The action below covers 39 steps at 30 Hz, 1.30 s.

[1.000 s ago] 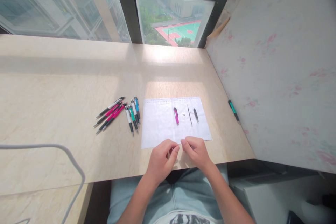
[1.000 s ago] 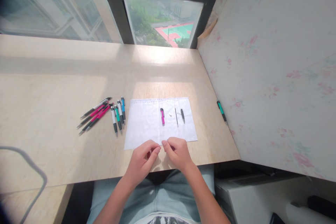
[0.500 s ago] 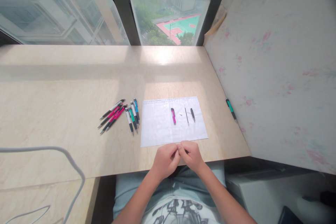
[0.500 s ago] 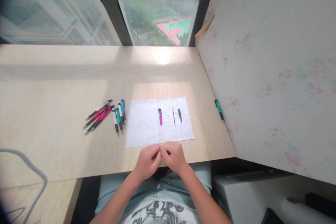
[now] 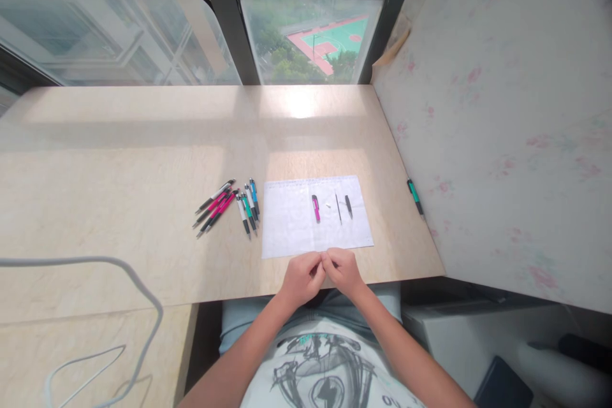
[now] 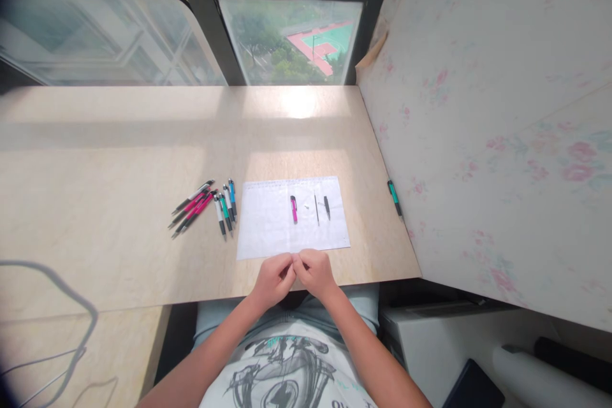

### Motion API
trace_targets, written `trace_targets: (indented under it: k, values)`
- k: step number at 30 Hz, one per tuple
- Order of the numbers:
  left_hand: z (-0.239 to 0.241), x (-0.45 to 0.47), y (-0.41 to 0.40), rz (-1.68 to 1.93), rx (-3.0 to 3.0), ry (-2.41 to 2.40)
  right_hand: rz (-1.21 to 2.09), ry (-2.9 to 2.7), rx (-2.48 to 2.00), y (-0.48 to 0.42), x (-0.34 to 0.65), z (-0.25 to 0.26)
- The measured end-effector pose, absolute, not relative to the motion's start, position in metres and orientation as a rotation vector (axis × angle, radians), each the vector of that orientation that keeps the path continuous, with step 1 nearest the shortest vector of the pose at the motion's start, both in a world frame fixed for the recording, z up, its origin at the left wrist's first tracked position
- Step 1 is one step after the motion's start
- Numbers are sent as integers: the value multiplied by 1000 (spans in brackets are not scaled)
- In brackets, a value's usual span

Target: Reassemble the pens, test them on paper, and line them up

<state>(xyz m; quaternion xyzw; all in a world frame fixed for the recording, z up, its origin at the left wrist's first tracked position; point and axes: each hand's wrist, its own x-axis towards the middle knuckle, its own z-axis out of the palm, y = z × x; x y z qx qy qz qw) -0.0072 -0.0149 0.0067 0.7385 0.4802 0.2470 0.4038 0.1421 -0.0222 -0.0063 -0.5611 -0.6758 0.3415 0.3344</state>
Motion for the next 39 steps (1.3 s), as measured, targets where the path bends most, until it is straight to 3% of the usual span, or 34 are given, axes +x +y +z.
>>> trace_targets:
  k: [39]
  values:
    - [0,-9,-13,651,1840,1195,797,-1721,-1477,-19,140,-12]
